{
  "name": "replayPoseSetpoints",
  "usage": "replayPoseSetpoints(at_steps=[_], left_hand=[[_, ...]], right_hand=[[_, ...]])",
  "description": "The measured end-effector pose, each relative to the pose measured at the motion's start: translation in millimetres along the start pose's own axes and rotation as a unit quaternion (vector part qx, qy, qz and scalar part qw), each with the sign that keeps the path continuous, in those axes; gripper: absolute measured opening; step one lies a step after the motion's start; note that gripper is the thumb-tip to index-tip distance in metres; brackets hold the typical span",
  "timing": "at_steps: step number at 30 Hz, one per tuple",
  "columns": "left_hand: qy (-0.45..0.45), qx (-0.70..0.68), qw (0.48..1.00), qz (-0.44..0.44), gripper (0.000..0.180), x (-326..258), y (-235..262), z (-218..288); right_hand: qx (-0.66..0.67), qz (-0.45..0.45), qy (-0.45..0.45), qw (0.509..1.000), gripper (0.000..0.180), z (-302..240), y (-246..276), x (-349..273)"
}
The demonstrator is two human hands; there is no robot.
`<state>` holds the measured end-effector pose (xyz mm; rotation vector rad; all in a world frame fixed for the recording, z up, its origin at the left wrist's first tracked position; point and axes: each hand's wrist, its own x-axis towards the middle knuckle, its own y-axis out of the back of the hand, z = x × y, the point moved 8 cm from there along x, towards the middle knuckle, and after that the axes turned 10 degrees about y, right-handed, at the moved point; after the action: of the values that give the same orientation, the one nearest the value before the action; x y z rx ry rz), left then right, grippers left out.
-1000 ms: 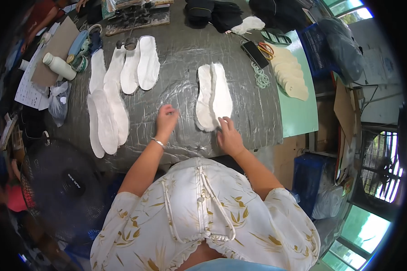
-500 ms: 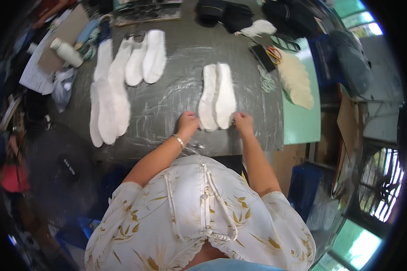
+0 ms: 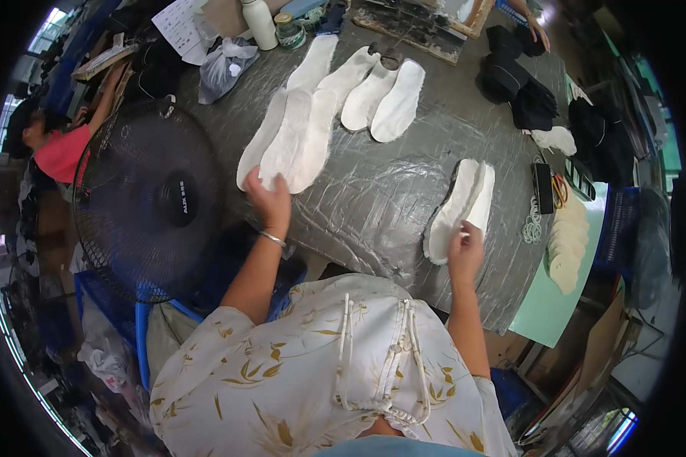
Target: Manually fitting and aligning padded insole components for shoe production.
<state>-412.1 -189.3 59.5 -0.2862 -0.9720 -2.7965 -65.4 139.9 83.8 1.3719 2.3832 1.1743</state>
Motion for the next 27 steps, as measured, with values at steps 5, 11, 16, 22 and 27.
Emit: replayPoseSetpoints(at_steps=[5, 11, 16, 22, 27], left_hand=[[0.406, -0.133, 0.887, -0.175, 0.052, 12.3, -22.1, -96.6], [0.342, -0.278, 0.873, -0.209, 0.049, 20.1, -10.4, -48.4], [0.332, -0.349, 0.839, -0.255, 0.043, 21.1, -9.4, -25.5], [-0.018, -0.194, 0.966, -0.170, 0.039, 22.7, 10.5, -3.2], [-0.236, 0.044, 0.951, -0.197, 0.041, -2.1, -6.5, 17.9]], right_hand=[[0.059, -0.198, 0.240, 0.949, 0.023, -133.4, -117.0, 14.1], [0.100, -0.264, 0.392, 0.875, 0.046, -266.4, -211.7, 10.1], [0.080, -0.300, 0.408, 0.858, 0.041, -297.6, -263.7, 19.3], [0.229, -0.311, 0.157, 0.909, 0.036, -270.5, -284.1, 72.0], [0.185, -0.330, 0.168, 0.910, 0.044, -272.2, -289.7, 94.9]])
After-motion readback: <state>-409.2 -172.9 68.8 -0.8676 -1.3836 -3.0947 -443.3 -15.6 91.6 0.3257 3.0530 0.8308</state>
